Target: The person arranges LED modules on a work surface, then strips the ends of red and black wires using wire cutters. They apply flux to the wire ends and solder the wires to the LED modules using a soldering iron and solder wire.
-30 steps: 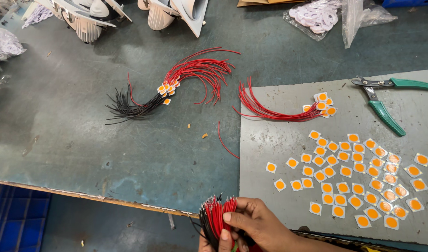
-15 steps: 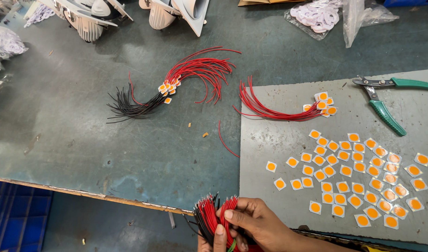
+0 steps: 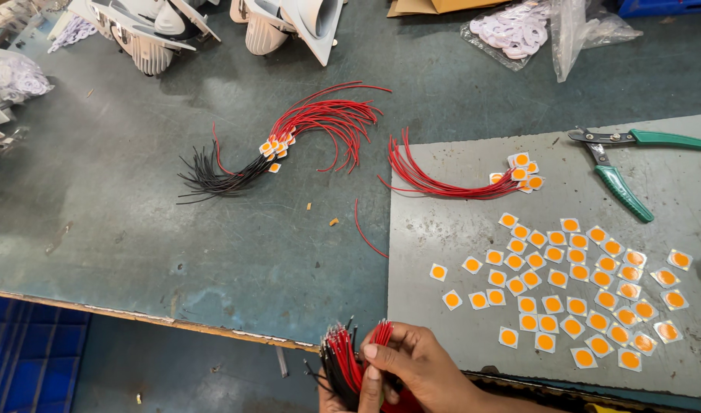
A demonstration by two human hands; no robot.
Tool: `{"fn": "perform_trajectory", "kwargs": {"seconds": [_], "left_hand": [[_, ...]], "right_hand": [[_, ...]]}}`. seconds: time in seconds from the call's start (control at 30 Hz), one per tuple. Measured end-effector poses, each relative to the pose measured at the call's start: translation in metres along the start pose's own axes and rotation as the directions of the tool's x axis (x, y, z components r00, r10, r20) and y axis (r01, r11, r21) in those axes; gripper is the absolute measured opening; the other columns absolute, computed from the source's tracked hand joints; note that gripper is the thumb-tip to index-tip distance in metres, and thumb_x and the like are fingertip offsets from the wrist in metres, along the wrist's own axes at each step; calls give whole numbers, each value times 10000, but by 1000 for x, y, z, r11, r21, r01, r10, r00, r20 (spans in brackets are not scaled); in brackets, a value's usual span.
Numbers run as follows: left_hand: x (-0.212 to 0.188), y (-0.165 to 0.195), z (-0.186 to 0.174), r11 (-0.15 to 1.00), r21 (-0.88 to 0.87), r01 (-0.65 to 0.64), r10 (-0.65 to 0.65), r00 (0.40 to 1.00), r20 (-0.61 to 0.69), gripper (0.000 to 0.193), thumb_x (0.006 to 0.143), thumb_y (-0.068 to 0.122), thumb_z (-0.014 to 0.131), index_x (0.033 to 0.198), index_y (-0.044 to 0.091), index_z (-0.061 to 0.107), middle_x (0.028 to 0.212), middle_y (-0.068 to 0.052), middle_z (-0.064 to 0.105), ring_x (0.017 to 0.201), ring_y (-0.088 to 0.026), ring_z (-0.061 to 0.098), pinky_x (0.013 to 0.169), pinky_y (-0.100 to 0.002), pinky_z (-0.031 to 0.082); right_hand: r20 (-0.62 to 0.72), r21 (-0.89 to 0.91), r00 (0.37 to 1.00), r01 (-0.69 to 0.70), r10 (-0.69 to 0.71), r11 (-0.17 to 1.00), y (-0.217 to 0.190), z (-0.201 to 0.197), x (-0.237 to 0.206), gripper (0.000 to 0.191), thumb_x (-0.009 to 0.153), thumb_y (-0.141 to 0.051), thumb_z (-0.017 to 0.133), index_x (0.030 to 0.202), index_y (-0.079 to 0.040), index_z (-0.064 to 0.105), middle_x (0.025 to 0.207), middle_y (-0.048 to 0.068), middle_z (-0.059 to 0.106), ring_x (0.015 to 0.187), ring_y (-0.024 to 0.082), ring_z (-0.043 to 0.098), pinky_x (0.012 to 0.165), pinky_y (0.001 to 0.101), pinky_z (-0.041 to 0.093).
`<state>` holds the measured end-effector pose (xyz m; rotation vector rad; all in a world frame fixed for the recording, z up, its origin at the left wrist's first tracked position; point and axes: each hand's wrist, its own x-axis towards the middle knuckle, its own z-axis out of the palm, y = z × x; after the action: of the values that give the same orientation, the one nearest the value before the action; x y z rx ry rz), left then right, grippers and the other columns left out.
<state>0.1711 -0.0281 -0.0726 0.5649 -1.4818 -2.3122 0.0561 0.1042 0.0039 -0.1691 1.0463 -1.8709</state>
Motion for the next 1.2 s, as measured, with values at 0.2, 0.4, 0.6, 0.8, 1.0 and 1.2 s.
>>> {"fn": "perform_trajectory", "kwargs": {"seconds": [0.2,0.4,0.6,0.8,1.0,1.2], "left_hand": [[3,0,-9,995,98,6,0,998,-67,427,948,172,623,1336,-3,596,1083,-168,777,948,-197,738,861,-342,584],[4,0,-7,974,225,7,20,993,-118,409,950,158,612,1328,0,604,1137,-171,791,1017,-196,753,913,-335,580],[-8,17,17,986,165,-32,41,998,-54,362,944,169,642,1261,-6,630,1082,-200,799,855,-201,747,768,-353,619],[-17,27,33,975,223,-2,21,997,-81,323,915,154,666,1187,-18,695,1045,-197,816,637,-208,711,554,-349,597],[-29,34,75,982,187,7,-46,978,204,419,916,245,651,1245,-15,656,1143,-206,762,824,-253,664,706,-392,526],[0,87,47,920,358,-162,104,979,175,520,917,337,636,1303,-11,618,1242,-215,708,1012,-298,617,859,-435,455]], "right_hand": [[-11,-9,999,-43,43,999,7,0,-2,230,968,-257,667,1053,-45,689,847,39,694,593,91,572,557,249,479],[10,-63,992,125,-124,990,20,-1,-8,229,1024,-273,621,1108,-66,674,1273,-77,630,751,62,575,627,243,491],[12,-62,992,125,-124,990,31,-2,-15,236,1012,-264,589,1119,-82,694,1073,-5,680,718,65,532,652,235,466],[-53,72,978,204,-201,976,5,4,-29,289,1004,-253,547,992,-9,702,1010,90,753,627,93,567,545,274,457],[-85,-29,946,310,-311,950,-28,-18,-53,383,1008,-319,545,1014,23,717,870,156,797,759,175,727,776,347,591],[-399,216,584,809,-707,546,-161,-78,-109,215,1156,-296,581,1105,-93,632,914,16,625,852,142,658,847,331,551]]}}
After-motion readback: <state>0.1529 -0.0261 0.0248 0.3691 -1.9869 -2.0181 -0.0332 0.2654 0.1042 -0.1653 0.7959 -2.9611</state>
